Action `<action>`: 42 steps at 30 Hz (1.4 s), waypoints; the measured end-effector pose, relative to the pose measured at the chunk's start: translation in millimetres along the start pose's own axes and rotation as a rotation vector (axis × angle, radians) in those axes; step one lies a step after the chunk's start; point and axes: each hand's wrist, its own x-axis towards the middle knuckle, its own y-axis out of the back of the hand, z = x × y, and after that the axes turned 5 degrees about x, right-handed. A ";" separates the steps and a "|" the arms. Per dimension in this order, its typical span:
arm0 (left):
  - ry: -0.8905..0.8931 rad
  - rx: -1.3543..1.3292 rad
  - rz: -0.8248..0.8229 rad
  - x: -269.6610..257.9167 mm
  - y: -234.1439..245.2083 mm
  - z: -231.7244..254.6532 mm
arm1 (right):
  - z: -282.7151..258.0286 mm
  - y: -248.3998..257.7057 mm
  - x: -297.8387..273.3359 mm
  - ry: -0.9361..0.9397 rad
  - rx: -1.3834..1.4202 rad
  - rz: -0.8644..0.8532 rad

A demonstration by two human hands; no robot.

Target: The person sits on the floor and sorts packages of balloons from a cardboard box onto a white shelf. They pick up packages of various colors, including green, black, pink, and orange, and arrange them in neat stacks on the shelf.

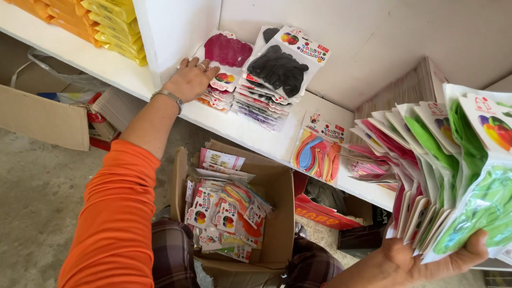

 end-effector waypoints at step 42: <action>0.157 -2.277 0.472 -405.1 124.5 172.3 | 99.2 70.8 -145.0 -1.035 -0.442 -0.087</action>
